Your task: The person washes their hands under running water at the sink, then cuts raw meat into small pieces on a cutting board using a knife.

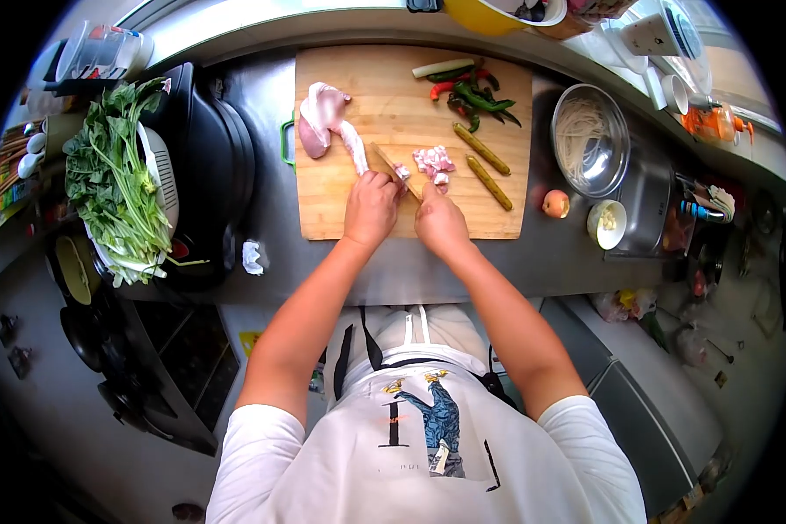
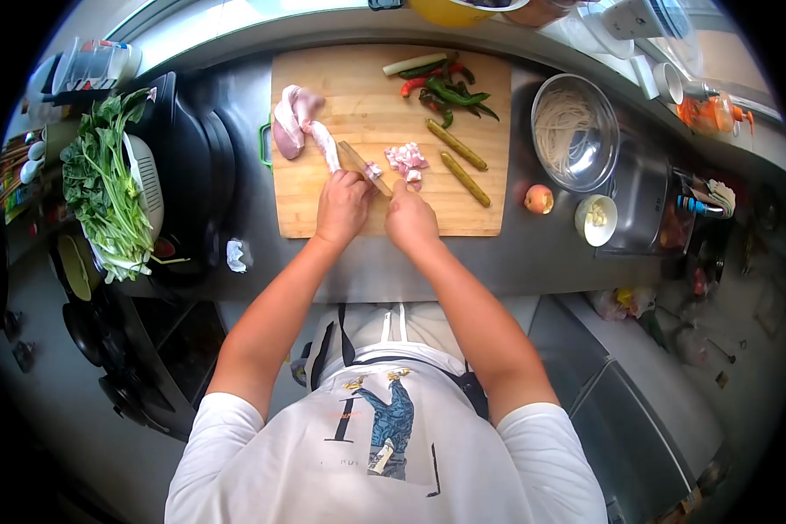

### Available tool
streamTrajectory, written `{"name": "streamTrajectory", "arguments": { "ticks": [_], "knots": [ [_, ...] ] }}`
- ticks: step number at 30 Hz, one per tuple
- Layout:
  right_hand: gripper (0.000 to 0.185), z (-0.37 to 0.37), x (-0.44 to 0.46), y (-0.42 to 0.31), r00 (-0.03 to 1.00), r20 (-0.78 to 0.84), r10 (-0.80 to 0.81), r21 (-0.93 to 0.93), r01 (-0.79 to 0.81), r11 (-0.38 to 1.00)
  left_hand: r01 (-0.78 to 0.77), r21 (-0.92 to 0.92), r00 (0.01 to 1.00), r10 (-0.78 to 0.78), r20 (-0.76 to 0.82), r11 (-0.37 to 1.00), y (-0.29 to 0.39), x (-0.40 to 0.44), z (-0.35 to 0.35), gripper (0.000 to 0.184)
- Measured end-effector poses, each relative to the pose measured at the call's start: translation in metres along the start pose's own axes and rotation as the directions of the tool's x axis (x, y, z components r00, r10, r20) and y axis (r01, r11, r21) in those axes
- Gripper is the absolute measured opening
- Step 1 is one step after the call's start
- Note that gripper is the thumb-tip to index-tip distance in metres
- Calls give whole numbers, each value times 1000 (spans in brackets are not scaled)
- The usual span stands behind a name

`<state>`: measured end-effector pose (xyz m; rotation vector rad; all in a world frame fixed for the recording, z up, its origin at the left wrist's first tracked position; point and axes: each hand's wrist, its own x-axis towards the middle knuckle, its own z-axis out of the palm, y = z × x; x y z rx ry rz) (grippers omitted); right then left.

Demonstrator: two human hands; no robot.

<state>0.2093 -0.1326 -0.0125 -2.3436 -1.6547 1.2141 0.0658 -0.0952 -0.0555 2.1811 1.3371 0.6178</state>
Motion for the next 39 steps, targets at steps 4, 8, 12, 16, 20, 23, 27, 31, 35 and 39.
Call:
{"name": "streamTrajectory", "arguments": {
  "ticks": [4,8,12,16,20,23,27,31,35,39],
  "knots": [
    [18,1,-16,15,1000,17,7,17,-7,1000,10,-14,1000,-10,8,1000,2,-1,-2,4],
    [18,-1,-42,29,986,104,130,-35,-127,991,27,-46,999,-28,-27,999,5,-1,-6,6],
    [17,5,-12,2,998,5,56,-15,-56,998,-21,20,999,20,41,1000,4,-4,-6,9],
    [16,-2,0,2,1000,-10,21,34,-21,999,-9,37,999,7,47,999,9,-3,-9,11],
    [15,-10,-25,8,989,-133,69,188,-44,981,31,-28,1000,-31,5,999,16,-4,-17,13],
    [14,-7,-37,12,995,-82,59,172,-44,984,-7,-20,984,4,-180,1000,15,-2,-17,15],
    [13,8,-44,13,997,-6,80,191,-78,979,-32,-26,996,30,-82,999,5,-6,-19,12],
    [12,14,-52,15,996,-51,77,200,-65,978,-30,-23,999,29,-33,999,0,-6,-14,8],
    [13,15,-67,24,992,10,123,173,-123,977,-11,-22,999,10,-39,1000,-2,-4,-8,7],
    [15,21,-32,16,997,-14,75,172,-71,982,-44,-23,999,43,-27,999,0,0,-10,8]
  ]
}}
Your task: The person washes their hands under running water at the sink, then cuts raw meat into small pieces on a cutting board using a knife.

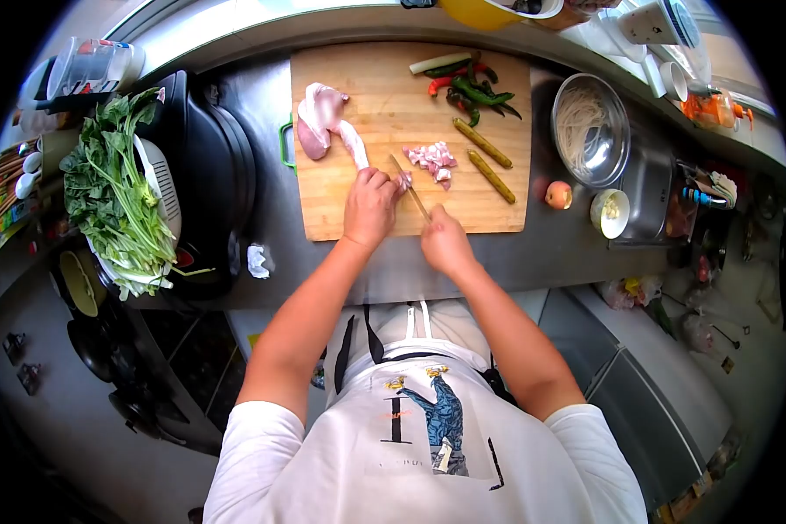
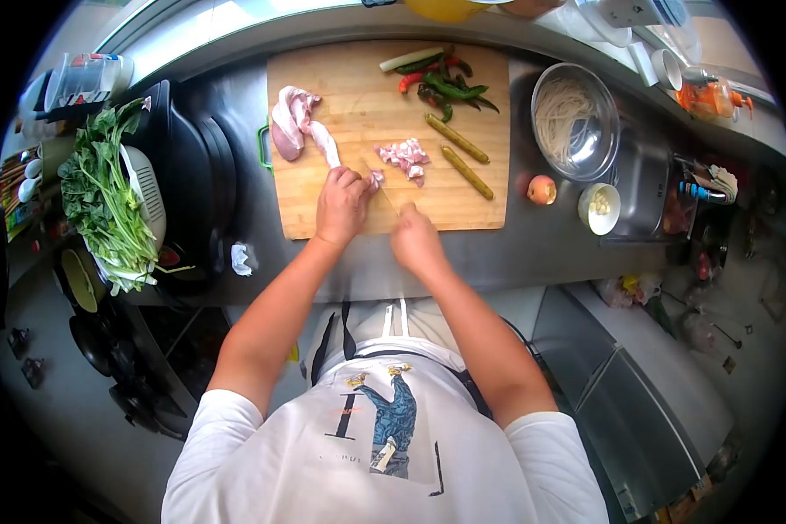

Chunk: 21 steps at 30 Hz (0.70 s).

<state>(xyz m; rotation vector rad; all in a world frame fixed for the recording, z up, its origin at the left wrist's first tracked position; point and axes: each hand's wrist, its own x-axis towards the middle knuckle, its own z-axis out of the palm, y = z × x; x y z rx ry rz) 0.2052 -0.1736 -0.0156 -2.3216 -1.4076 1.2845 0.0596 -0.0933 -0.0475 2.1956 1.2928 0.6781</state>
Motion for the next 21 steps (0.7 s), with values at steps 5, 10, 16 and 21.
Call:
{"name": "streamTrajectory", "arguments": {
  "ticks": [5,10,16,21],
  "knots": [
    [15,4,24,-27,1000,-26,16,13,-16,1000,-36,27,999,35,25,999,-1,1,-2,7],
    [13,7,-25,9,996,-36,82,-28,-83,996,1,17,1000,-1,-3,1000,-2,-1,-2,9],
    [11,-16,-17,-3,993,-98,61,41,-57,998,-32,140,996,43,-75,990,10,7,-29,21],
    [13,-1,-20,-7,996,-85,25,95,-17,995,-58,127,998,54,29,990,-2,-1,-36,22]
  ]
}}
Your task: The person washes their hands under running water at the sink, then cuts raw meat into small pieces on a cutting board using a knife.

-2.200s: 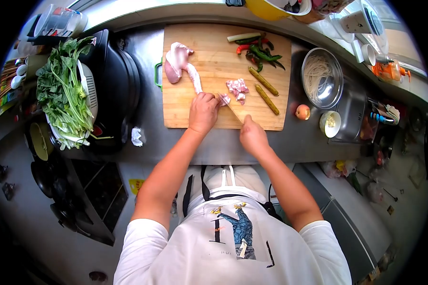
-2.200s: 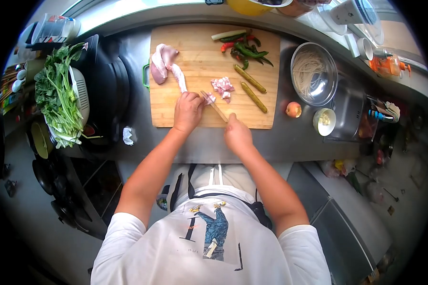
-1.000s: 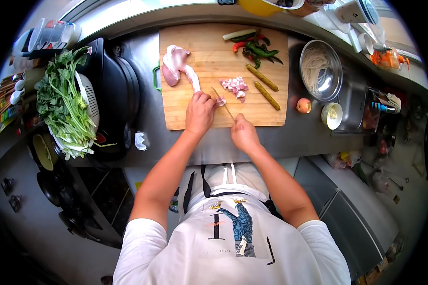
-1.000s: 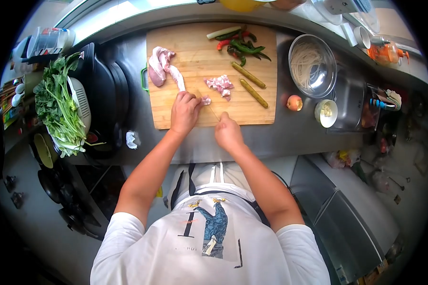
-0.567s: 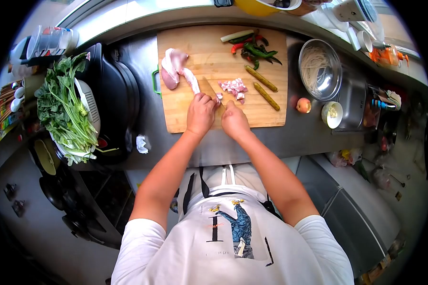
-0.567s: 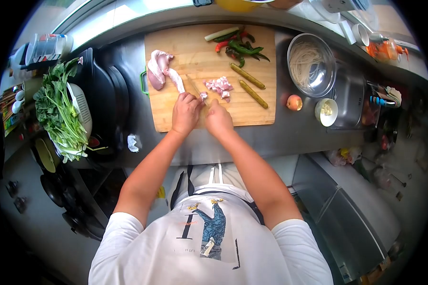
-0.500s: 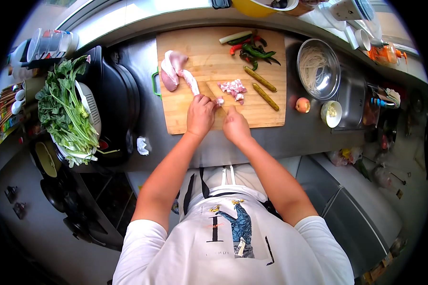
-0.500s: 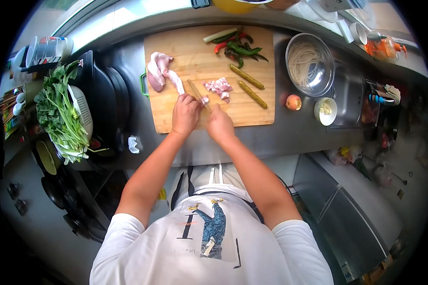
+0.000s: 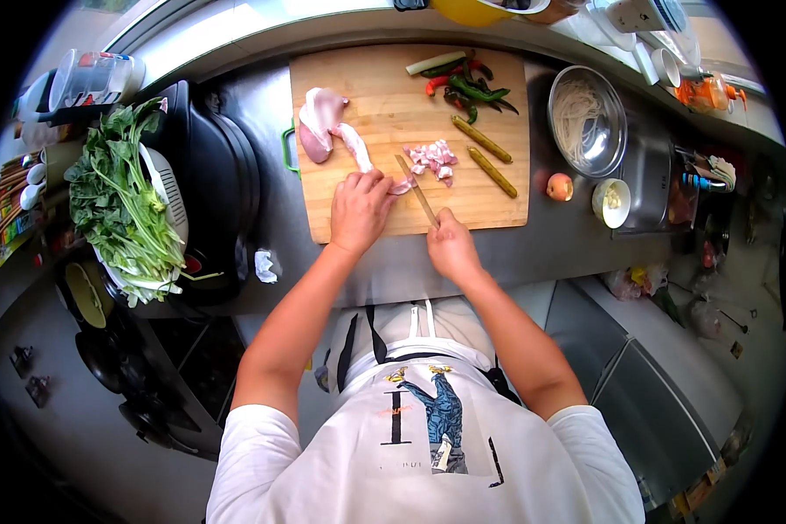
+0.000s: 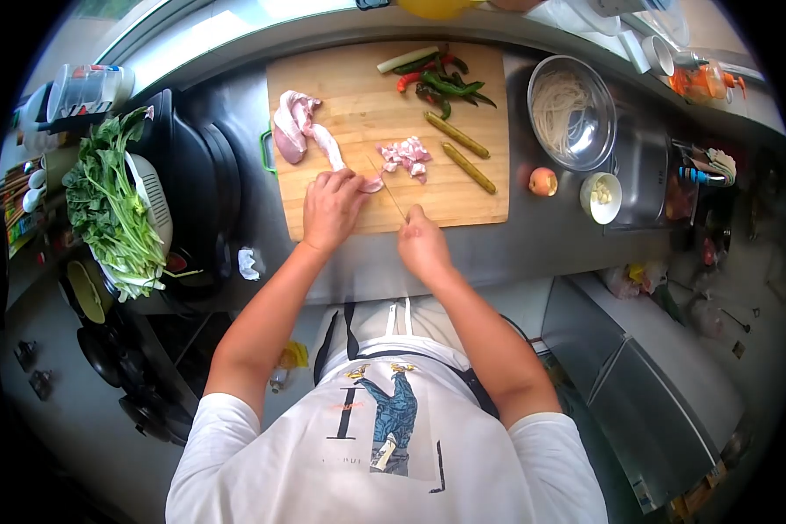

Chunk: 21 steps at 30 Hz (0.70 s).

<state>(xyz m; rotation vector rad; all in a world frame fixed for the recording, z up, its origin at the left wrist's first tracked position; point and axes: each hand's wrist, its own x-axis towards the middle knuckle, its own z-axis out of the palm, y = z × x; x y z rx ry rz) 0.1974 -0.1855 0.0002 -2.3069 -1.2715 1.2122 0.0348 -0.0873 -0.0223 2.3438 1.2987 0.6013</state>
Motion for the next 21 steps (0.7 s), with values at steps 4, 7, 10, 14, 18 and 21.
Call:
{"name": "streamTrajectory", "arguments": {
  "ticks": [4,7,10,14,18,21],
  "knots": [
    [12,3,-3,-9,999,-14,35,-1,-35,999,31,-74,996,-25,84,997,-6,0,5,19],
    [12,-5,-1,-11,997,4,80,-62,-79,995,14,-86,996,-7,85,996,-9,2,8,16],
    [13,-1,9,-10,998,27,63,-141,-59,988,-10,-80,995,17,97,997,-11,2,9,13],
    [16,18,43,-25,997,-69,-42,-161,30,986,-47,-78,987,58,148,996,-14,0,8,12],
    [16,13,51,-31,990,-105,-92,-110,81,991,-24,-138,993,40,114,990,-15,1,8,10],
    [13,1,24,-31,998,-61,19,-107,-25,994,39,-196,998,-28,59,980,-17,6,13,10]
  ]
}}
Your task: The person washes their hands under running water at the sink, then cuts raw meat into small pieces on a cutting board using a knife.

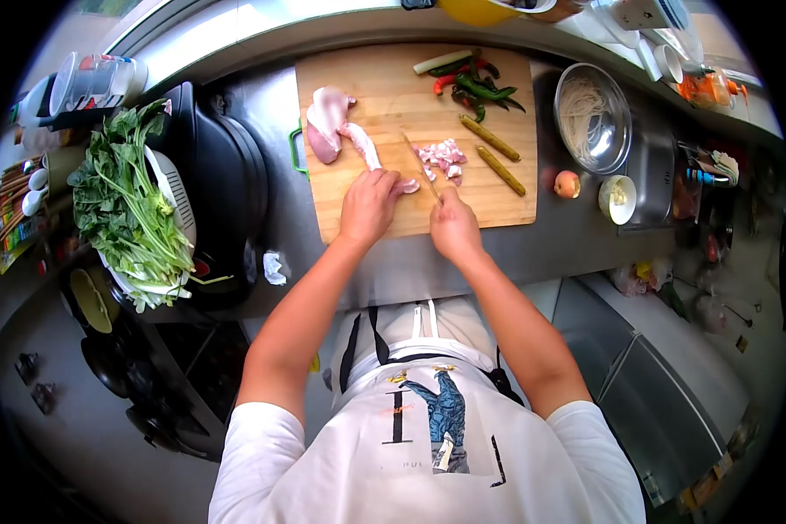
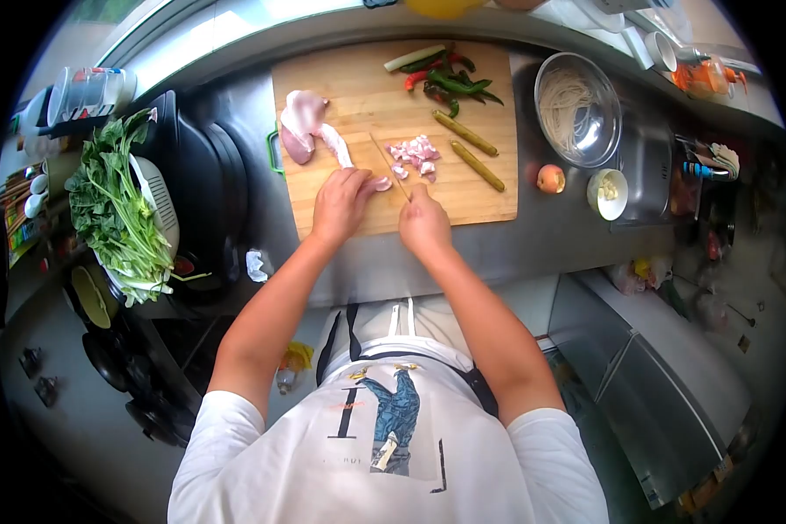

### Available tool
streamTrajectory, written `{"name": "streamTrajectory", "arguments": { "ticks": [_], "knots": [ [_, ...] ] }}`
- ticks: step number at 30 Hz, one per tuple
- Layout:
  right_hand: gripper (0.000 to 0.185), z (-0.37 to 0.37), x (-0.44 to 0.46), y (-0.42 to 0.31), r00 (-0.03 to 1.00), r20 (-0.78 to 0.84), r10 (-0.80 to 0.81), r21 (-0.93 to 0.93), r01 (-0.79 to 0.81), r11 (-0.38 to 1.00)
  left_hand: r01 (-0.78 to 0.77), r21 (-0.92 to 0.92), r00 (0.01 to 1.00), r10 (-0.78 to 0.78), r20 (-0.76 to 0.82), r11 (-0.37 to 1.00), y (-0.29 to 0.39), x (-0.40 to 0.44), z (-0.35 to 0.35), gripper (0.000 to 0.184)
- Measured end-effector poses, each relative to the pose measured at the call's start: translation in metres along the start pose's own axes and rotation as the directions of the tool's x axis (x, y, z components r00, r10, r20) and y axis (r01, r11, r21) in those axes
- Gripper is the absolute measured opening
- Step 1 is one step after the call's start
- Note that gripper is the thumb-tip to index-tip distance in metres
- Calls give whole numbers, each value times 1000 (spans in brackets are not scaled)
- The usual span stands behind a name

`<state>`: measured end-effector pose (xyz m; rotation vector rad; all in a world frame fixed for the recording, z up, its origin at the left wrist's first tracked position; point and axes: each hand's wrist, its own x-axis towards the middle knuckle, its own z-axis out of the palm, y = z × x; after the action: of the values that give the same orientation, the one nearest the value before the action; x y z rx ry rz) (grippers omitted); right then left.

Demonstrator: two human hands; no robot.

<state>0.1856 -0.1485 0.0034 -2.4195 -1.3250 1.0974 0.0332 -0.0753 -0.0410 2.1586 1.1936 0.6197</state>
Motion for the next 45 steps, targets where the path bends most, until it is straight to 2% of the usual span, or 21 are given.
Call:
{"name": "streamTrajectory", "arguments": {
  "ticks": [2,10,13,16,18,22,27,29,31,32,34,35,40,45],
  "knots": [
    [12,-3,-19,7,999,43,-10,79,6,997,14,-25,1000,-15,-19,1000,-2,-4,3,11],
    [13,16,-44,26,998,54,43,92,-48,995,45,-28,999,-44,30,999,1,0,3,7],
    [15,12,-49,29,987,126,104,28,-108,994,46,-24,998,-46,35,999,1,2,4,7],
    [17,17,-31,20,989,130,74,-4,-74,997,43,-12,998,-42,41,999,1,2,5,9],
    [16,27,0,9,999,19,-37,33,37,999,21,10,997,-21,72,1000,-1,2,4,10],
    [14,30,12,-9,1000,-16,18,2,-17,1000,-15,28,995,13,97,999,-1,4,3,11],
    [14,15,-14,18,997,81,7,-22,-5,1000,19,15,993,-21,112,1000,1,5,-3,14],
    [13,11,-17,23,999,44,-10,2,10,1000,26,11,990,-28,138,1000,3,4,-7,16],
    [14,1,-18,14,999,-13,52,83,-51,995,7,-68,1000,-6,12,998,3,4,-11,19],
    [14,0,-19,10,998,-12,55,87,-54,995,6,-67,1000,-5,16,998,2,5,-14,19],
    [16,1,-23,2,991,97,96,151,-110,982,66,-48,996,-64,56,997,-4,3,-17,19],
    [16,4,-25,0,991,94,100,153,-113,982,62,-49,997,-59,59,997,-5,4,-18,19],
    [17,25,-35,2,984,123,128,122,-143,982,5,-59,988,4,155,998,-12,6,-20,11],
    [16,28,-49,6,984,126,129,144,-147,979,-34,-54,991,40,127,998,-14,9,-17,7]
  ]
}}
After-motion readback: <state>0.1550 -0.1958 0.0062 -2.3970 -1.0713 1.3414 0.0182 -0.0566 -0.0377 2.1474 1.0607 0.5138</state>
